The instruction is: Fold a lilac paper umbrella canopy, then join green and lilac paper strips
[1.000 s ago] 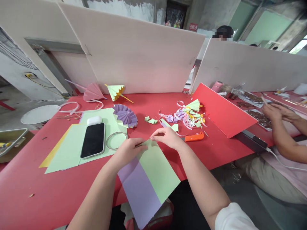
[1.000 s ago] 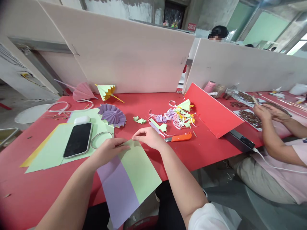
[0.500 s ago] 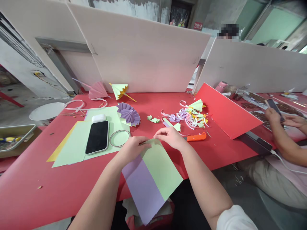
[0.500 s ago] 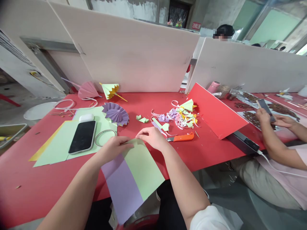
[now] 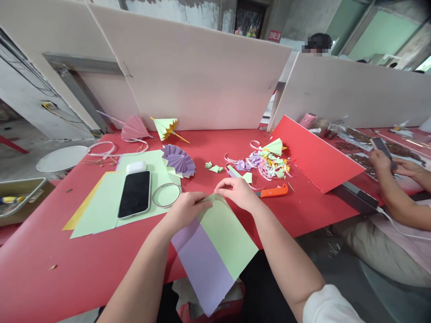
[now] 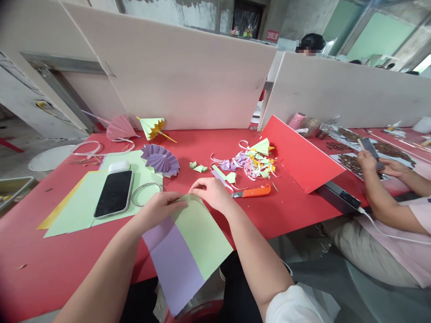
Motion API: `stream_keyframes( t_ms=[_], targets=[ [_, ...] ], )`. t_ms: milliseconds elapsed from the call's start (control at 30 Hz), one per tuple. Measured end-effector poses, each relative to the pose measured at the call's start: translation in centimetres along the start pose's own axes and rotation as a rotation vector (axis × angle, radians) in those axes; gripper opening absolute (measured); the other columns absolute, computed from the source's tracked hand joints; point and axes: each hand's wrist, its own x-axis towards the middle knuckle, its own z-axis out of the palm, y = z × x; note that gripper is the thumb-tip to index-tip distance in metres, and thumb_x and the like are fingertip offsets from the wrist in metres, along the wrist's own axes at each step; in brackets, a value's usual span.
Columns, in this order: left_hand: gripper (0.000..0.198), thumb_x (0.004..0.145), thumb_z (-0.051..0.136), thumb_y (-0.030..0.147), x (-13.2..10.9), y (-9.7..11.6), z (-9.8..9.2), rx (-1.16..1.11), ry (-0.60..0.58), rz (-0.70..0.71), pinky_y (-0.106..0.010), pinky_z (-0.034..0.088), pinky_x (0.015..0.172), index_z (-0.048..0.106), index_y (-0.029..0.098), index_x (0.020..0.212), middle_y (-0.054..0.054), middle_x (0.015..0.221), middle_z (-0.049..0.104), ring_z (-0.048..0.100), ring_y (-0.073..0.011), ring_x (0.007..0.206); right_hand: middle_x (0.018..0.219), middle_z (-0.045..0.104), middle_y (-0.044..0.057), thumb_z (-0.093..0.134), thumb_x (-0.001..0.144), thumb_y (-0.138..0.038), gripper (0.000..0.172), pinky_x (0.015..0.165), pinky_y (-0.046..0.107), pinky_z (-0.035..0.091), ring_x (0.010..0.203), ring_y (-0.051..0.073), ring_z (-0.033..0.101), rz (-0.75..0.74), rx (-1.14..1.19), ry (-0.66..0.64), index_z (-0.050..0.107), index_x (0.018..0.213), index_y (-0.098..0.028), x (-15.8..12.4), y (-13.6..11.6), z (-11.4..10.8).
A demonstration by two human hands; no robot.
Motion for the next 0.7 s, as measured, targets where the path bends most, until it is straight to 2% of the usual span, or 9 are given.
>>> stream_keyframes(
  t_ms=[233, 700],
  targets=[
    [0.033, 0.083, 0.043, 0.047, -0.09, 0.31, 0.01, 0.000, 0.007, 0.000, -0.024, 0.025, 0.050, 0.057, 0.020, 0.071, 0.004, 0.057, 0.038, 0.033, -0.0114, 0.054, 0.075, 0.067, 0.000, 0.063, 0.074, -0.026, 0.006, 0.067, 0.026, 0.044, 0.071, 0.013, 0.059, 0.002, 0.013, -0.001, 0.066, 0.072, -0.021, 0.00, -0.10, 0.05],
    [0.036, 0.084, 0.043, 0.050, -0.05, 0.42, 0.24, -0.022, -0.002, -0.021, -0.024, 0.022, 0.050, 0.055, 0.019, 0.070, 0.005, 0.057, 0.031, 0.029, -0.0102, 0.054, 0.073, 0.065, -0.002, 0.065, 0.072, -0.025, 0.004, 0.063, 0.024, 0.041, 0.069, 0.011, 0.057, 0.012, 0.013, 0.014, 0.064, 0.070, -0.021, 0.05, -0.03, 0.28]
  ],
)
